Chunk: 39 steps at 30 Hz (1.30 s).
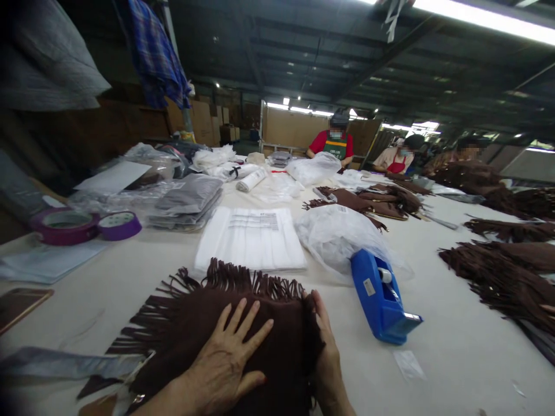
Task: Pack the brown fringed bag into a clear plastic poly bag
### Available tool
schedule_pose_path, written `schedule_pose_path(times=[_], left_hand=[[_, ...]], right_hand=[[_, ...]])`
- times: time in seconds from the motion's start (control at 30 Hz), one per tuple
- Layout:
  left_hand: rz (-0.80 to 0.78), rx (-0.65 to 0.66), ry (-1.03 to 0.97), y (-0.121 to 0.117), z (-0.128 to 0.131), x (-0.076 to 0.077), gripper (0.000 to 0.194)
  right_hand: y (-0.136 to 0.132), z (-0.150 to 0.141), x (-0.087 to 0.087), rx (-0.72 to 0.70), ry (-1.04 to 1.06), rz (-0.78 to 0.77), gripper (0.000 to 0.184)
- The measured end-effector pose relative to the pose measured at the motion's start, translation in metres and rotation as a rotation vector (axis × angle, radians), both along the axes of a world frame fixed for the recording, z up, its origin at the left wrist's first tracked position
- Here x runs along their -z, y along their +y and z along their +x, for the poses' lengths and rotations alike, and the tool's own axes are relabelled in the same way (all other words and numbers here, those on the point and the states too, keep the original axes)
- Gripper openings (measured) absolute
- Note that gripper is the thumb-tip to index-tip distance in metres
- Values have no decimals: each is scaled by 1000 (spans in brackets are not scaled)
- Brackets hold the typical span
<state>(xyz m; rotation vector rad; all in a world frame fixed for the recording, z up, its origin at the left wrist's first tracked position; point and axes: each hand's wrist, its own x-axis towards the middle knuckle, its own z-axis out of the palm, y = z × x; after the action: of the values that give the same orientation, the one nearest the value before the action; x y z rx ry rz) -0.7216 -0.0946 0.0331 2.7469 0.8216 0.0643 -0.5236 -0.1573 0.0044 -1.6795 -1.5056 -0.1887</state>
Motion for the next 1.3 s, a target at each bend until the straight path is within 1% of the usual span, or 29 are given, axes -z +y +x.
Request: schedule_pose_path(times=[0.07, 0.17, 0.27, 0.37, 0.43, 0.5, 0.53, 0.57, 0.6, 0.63, 0.7, 0.73, 0.8, 0.87, 0.97, 1.07, 1.2, 1.3], left_hand=[[-20, -4, -13, -1, 0, -3, 76], [-51, -1, -15, 0, -2, -4, 78], [-70, 29, -67, 3, -7, -1, 80], [-87, 51, -207, 5, -15, 1, 70], [-90, 34, -342, 8, -26, -1, 59], [-27, -19, -494, 16, -44, -3, 47], [27, -70, -554, 21, -57, -5, 40], [86, -149, -591, 28, -71, -6, 35], [140, -263, -591, 34, -88, -7, 31], [180, -389, -551, 40, -107, -7, 28], [212, -635, -401, 49, -146, -7, 23], [219, -725, -323, 51, -164, -6, 21], [228, -826, -207, 47, -192, -3, 20], [231, -867, -139, 37, -209, 0, 24], [207, -905, -77, 17, -216, 3, 31], [82, -918, -48, 0, -213, 2, 33], [-144, -868, -68, -11, -193, 1, 36], [-293, -887, -144, -11, -169, 0, 33]], right_hand=[[1, -9, -1, 2, 21, -26, 52], [5, -32, 5, 29, -13, -67, 52], [10, -59, 14, 30, -206, -62, 56], [13, -78, 17, 34, -427, -42, 60], [14, -85, 16, 27, -466, -47, 63], [14, -90, 13, -5, -478, -55, 65], [14, -92, 13, -32, -492, -54, 65], [15, -92, 12, -65, -510, -43, 65], [16, -93, 13, -105, -533, -17, 63], [18, -92, 15, -151, -556, 18, 60], [23, -90, 21, -243, -596, 93, 51], [26, -88, 24, -284, -621, 119, 46], [32, -83, 30, -340, -673, 135, 42], [35, -79, 34, -360, -707, 135, 41], [35, -76, 36, -365, -703, 133, 42], [34, -78, 39, -352, -669, 140, 47], [35, -84, 45, -289, -582, 228, 51], [36, -84, 49, -295, -574, 241, 52]])
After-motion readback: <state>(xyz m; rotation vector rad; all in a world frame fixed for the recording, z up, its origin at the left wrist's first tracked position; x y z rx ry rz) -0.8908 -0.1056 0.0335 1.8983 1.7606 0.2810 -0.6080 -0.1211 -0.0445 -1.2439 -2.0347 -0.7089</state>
